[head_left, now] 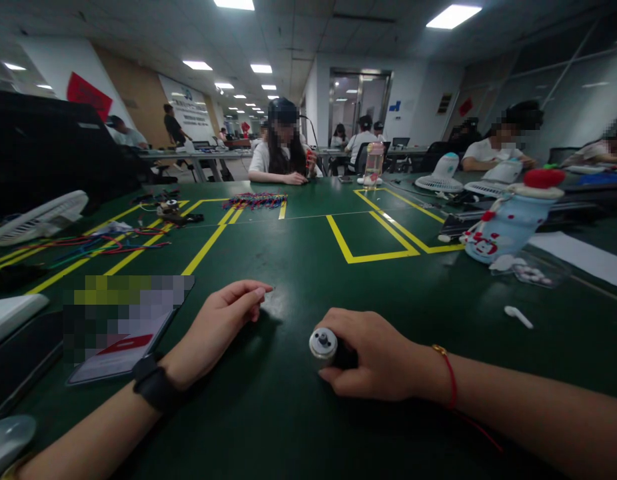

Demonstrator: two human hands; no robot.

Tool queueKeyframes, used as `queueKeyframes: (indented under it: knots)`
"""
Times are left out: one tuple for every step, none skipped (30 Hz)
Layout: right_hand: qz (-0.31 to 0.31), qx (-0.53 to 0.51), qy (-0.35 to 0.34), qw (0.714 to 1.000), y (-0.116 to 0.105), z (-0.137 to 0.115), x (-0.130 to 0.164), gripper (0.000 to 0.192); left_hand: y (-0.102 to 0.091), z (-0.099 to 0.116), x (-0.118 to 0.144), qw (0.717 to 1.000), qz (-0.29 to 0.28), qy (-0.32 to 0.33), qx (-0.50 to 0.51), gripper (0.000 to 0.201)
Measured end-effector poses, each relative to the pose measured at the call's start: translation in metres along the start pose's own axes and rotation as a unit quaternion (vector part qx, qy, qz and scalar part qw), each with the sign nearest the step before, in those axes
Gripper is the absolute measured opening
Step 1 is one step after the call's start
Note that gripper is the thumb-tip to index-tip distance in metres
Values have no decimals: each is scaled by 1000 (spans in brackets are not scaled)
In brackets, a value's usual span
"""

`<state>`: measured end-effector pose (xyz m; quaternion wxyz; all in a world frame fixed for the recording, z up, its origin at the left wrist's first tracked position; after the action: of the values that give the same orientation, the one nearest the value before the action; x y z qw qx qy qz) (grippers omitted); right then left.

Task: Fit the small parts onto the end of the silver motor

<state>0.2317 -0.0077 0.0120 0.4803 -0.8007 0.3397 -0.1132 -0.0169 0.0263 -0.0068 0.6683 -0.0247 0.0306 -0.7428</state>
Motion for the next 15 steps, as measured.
queueKeyframes:
  knots:
    - [0, -1, -1, 1000, 0, 0, 0, 28, 1, 1, 2, 1000, -7, -2, -14, 20]
    - [0, -1, -2, 1000, 0, 0, 0, 29, 2, 3, 4, 999, -20, 1, -33, 21]
    - [0, -1, -2, 1000, 0, -1, 0, 29, 5, 6, 6, 998, -38, 10, -55, 24]
    - [0, -1, -3, 1000, 0, -1, 0, 29, 8, 9, 9, 995, -61, 24, -80, 28]
    - [0, 0, -3, 1000, -1, -1, 0, 29, 12, 13, 13, 989, -88, 46, -109, 33]
    - [2, 2, -3, 1000, -1, -1, 0, 29, 16, 17, 16, 982, -114, 67, -136, 36]
    - [4, 5, -4, 1000, -1, -1, 0, 29, 21, 22, 21, 973, -136, 87, -162, 36]
    - [7, 8, -6, 1000, -1, -1, 0, 28, 27, 26, 25, 964, -152, 109, -188, 33]
    - [8, 12, -8, 1000, 0, 0, -1, 27, 33, 30, 29, 954, -169, 127, -213, 28]
    - [9, 16, -10, 1000, 0, 0, -1, 26, 39, 33, 33, 946, -181, 143, -228, 24]
    - [9, 19, -11, 1000, 1, 1, -1, 25, 44, 35, 36, 941, -190, 151, -235, 19]
    - [8, 21, -11, 1000, 2, 1, -1, 24, 48, 37, 38, 939, -191, 155, -239, 16]
    - [7, 22, -8, 1000, 2, 1, -1, 23, 51, 39, 39, 941, -187, 154, -236, 14]
    - [8, 22, -6, 1000, 2, 1, -1, 23, 52, 40, 40, 945, -179, 152, -226, 13]
    - [10, 22, -6, 1000, 2, 1, -1, 23, 52, 40, 40, 952, -166, 149, -211, 13]
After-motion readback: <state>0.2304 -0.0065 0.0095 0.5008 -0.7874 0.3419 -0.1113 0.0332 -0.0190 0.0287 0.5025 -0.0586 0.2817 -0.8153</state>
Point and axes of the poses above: each hand's wrist, its own x-axis away from the middle knuckle, its own y-axis out of the palm, z = x × y, the point moved 1 cm from there along -x, towards the middle knuckle, and after that the axes turned 3 degrees about -z, right-handed, at the moved point
